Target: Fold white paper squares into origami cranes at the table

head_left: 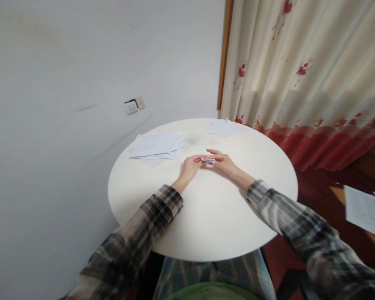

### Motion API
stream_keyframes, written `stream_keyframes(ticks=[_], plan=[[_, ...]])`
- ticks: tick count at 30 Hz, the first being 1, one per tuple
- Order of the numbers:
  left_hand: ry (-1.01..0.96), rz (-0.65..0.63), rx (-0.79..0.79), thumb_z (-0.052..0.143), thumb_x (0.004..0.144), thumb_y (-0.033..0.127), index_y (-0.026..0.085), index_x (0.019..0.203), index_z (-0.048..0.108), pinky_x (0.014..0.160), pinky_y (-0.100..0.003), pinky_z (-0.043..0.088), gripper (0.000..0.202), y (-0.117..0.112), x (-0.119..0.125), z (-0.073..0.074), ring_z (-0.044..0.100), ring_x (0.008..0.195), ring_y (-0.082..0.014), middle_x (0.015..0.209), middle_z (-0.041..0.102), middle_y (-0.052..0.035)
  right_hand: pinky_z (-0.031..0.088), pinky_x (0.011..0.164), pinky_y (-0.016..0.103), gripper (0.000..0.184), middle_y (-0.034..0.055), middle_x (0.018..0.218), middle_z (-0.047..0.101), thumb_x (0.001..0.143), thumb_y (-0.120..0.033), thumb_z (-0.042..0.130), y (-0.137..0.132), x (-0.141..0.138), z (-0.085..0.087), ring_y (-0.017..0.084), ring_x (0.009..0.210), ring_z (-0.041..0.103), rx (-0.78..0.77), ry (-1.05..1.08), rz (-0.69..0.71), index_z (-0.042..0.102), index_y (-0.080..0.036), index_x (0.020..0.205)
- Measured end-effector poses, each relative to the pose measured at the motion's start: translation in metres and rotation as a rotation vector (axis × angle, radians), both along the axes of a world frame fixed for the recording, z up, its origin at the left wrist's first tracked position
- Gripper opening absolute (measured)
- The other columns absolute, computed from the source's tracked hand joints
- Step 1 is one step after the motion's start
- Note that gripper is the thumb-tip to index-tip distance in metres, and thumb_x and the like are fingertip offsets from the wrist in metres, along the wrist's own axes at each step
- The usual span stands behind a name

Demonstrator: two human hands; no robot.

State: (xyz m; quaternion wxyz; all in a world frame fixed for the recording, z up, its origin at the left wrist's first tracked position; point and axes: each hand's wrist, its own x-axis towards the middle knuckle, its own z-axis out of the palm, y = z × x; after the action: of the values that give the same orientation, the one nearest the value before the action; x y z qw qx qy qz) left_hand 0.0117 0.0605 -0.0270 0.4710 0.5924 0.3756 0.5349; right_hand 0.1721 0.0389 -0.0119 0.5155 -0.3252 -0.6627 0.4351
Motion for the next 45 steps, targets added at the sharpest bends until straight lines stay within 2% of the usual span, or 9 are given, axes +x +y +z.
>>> stream_keyframes(ticks=[10,20,32,39,45], plan=[[-0.009,-0.007,-0.032,0.067,0.057,0.012,0.013,0.078,0.069,0.083,-0.035,0.048,0.02,0.001,0.003,-0.002,0.065,0.078,-0.019,0.084,0.071,-0.0077,0.03,0.1,0.043,0.029,0.0099,0.113,0.059,0.056,-0.047,0.074,0.001,-0.003,0.004,0.025,0.11,0.051,-0.092,0.061,-0.021,0.072,-0.02,0.065],[0.007,0.057,-0.011,0.065,0.06,0.013,0.012,0.08,0.07,0.08,-0.033,0.049,0.021,0.003,0.0,-0.004,0.065,0.077,-0.0181,0.084,0.071,-0.0089,0.029,0.102,0.044,0.03,0.0086,0.118,0.056,0.06,-0.044,0.073,-0.002,-0.002,0.004,0.024,0.112,0.048,-0.074,0.036,-0.001,0.073,-0.021,0.08],[0.091,0.129,0.019,0.062,0.062,0.012,0.013,0.079,0.07,0.073,-0.029,0.05,0.019,0.001,-0.002,-0.003,0.064,0.072,-0.0159,0.08,0.071,-0.0076,0.031,0.1,0.046,0.025,0.0067,0.114,0.058,0.054,-0.039,0.077,-0.011,-0.004,0.012,0.023,0.109,0.05,-0.082,0.05,0.049,0.072,-0.023,0.073],[0.102,0.109,0.023,0.062,0.061,0.012,0.014,0.081,0.07,0.077,-0.03,0.05,0.021,0.002,0.0,-0.006,0.064,0.074,-0.0161,0.082,0.071,-0.0071,0.033,0.098,0.045,0.023,0.0069,0.11,0.06,0.054,-0.041,0.076,-0.006,-0.004,0.007,0.02,0.097,0.055,-0.172,0.091,0.052,0.069,-0.019,0.057],[0.093,0.115,0.022,0.061,0.061,0.011,0.013,0.081,0.07,0.076,-0.03,0.05,0.022,0.001,-0.001,-0.004,0.064,0.073,-0.016,0.082,0.071,-0.0076,0.032,0.099,0.044,0.024,0.0067,0.112,0.059,0.054,-0.042,0.076,-0.005,-0.004,0.006,0.02,0.099,0.055,-0.168,0.098,0.043,0.069,-0.019,0.058]])
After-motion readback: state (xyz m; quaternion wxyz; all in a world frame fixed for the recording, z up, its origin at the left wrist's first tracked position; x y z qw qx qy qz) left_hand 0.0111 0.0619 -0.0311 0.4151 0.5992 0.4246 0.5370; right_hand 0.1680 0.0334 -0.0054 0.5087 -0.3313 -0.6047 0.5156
